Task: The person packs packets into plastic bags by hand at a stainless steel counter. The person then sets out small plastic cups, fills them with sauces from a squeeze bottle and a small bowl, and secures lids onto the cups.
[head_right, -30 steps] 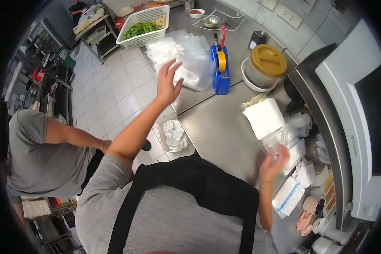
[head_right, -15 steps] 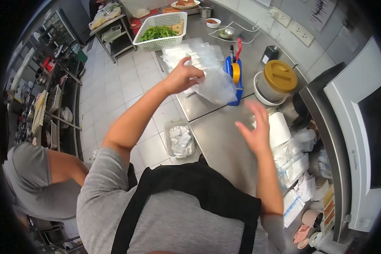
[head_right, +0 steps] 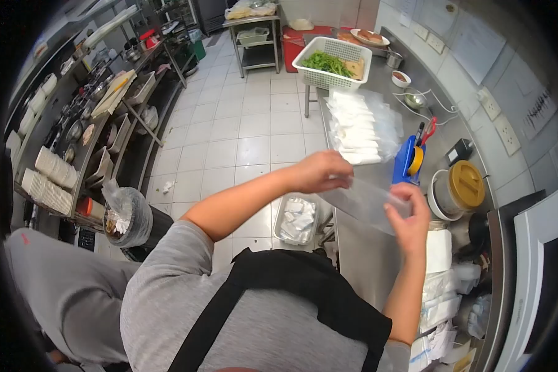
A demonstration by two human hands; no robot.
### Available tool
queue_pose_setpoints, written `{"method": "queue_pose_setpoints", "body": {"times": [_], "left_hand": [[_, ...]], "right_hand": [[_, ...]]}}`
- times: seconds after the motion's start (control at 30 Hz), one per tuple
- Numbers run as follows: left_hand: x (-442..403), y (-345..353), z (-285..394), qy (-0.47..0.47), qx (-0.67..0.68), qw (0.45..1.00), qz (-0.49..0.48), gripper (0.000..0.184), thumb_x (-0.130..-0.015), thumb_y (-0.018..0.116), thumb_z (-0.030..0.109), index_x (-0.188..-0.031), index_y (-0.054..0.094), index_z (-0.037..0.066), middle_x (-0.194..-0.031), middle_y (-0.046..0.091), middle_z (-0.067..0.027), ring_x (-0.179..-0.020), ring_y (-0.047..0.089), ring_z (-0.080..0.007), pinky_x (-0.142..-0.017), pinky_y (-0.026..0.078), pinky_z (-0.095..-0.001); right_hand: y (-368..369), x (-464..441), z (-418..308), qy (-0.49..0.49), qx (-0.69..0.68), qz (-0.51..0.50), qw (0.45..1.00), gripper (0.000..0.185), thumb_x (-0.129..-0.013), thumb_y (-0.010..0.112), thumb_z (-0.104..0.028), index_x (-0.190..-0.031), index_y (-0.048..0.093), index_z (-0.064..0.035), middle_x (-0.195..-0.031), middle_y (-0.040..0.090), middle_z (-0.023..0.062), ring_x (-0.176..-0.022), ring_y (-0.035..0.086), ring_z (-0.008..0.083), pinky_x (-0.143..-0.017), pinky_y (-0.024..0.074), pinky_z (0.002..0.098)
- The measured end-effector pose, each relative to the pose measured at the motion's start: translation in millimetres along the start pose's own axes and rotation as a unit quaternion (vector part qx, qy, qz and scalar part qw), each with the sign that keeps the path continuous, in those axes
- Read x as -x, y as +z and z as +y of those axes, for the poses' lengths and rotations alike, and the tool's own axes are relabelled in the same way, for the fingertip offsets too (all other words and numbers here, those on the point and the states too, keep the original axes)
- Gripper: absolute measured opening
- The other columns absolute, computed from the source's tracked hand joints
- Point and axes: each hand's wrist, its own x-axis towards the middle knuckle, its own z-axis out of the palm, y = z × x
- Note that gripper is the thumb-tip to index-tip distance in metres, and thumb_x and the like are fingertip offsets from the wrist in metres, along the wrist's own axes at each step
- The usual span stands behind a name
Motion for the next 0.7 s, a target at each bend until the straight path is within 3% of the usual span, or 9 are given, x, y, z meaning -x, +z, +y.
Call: {"method": "queue_pose_setpoints", "body": {"times": [0.1, 0.17, 0.23, 0.37, 0.5, 0.63, 0.7], "left_hand": [[5, 4, 10, -0.06, -0.034, 0.997, -0.035, 0.011, -0.079, 0.067, 0.01, -0.084, 0.058, 0.008, -0.076, 0.06, -0.0086, -0.076, 0.059, -0.0303, -0.069, 0.047, -0.039], [14, 1, 15, -0.066, -0.048, 0.997, -0.001, 0.01, -0.079, 0.065, 0.01, -0.082, 0.056, 0.007, -0.074, 0.058, -0.0094, -0.076, 0.058, -0.0321, -0.066, 0.046, -0.0411], [22, 0, 18, -0.085, -0.052, 0.995, 0.031, 0.01, -0.079, 0.065, 0.01, -0.082, 0.056, 0.007, -0.075, 0.058, -0.009, -0.075, 0.058, -0.0321, -0.066, 0.046, -0.0416], [21, 4, 34, -0.061, -0.058, 0.996, 0.015, 0.01, -0.077, 0.065, 0.008, -0.082, 0.057, 0.009, -0.075, 0.058, -0.0071, -0.075, 0.058, -0.0313, -0.068, 0.047, -0.0401], [23, 3, 48, -0.014, -0.105, 0.994, 0.024, 0.011, -0.074, 0.065, 0.006, -0.081, 0.058, 0.008, -0.073, 0.058, -0.0072, -0.074, 0.059, -0.0302, -0.069, 0.048, -0.0399], [46, -23, 37, -0.084, -0.123, 0.988, 0.046, 0.009, -0.074, 0.064, 0.005, -0.082, 0.058, 0.006, -0.076, 0.06, -0.0104, -0.073, 0.059, -0.0321, -0.068, 0.048, -0.04], [51, -28, 43, -0.102, -0.129, 0.983, 0.079, 0.009, -0.076, 0.064, 0.006, -0.083, 0.058, 0.006, -0.077, 0.061, -0.0124, -0.074, 0.059, -0.0349, -0.066, 0.048, -0.0411]], "right_hand": [[-9, 13, 14, -0.035, 0.049, -0.005, 0.998, 0.014, -0.068, 0.061, 0.005, -0.076, 0.055, -0.0039, -0.079, 0.054, 0.0013, -0.073, 0.051, 0.0102, -0.065, 0.0406, 0.0228], [-37, 18, 34, 0.04, 0.004, 0.079, 0.996, 0.013, -0.07, 0.057, 0.006, -0.077, 0.053, -0.0045, -0.077, 0.05, 0.0006, -0.07, 0.046, 0.0071, -0.063, 0.0389, 0.0215], [-56, 11, 31, 0.014, -0.082, 0.15, 0.985, 0.016, -0.067, 0.057, 0.005, -0.079, 0.052, -0.0042, -0.079, 0.05, 0.0022, -0.07, 0.049, 0.0105, -0.066, 0.0418, 0.025], [-25, -6, -54, -0.199, 0.217, 0.015, 0.955, 0.021, -0.062, 0.058, 0.004, -0.08, 0.052, -0.0048, -0.082, 0.055, 0.0066, -0.076, 0.057, 0.0223, -0.073, 0.0462, 0.033], [7, 7, -24, -0.117, 0.217, -0.245, 0.938, 0.015, -0.063, 0.058, 0.003, -0.075, 0.053, -0.0041, -0.079, 0.055, 0.0108, -0.074, 0.057, 0.0281, -0.072, 0.0465, 0.0339], [-24, -8, -17, -0.15, 0.189, -0.036, 0.97, 0.013, -0.066, 0.056, 0.008, -0.073, 0.052, -0.0025, -0.075, 0.053, 0.0112, -0.072, 0.056, 0.027, -0.067, 0.0456, 0.0318], [-44, -20, -25, -0.124, 0.163, 0.015, 0.979, 0.014, -0.067, 0.056, 0.007, -0.077, 0.054, -0.0018, -0.083, 0.057, 0.0097, -0.08, 0.058, 0.0235, -0.074, 0.0457, 0.0301]]}}
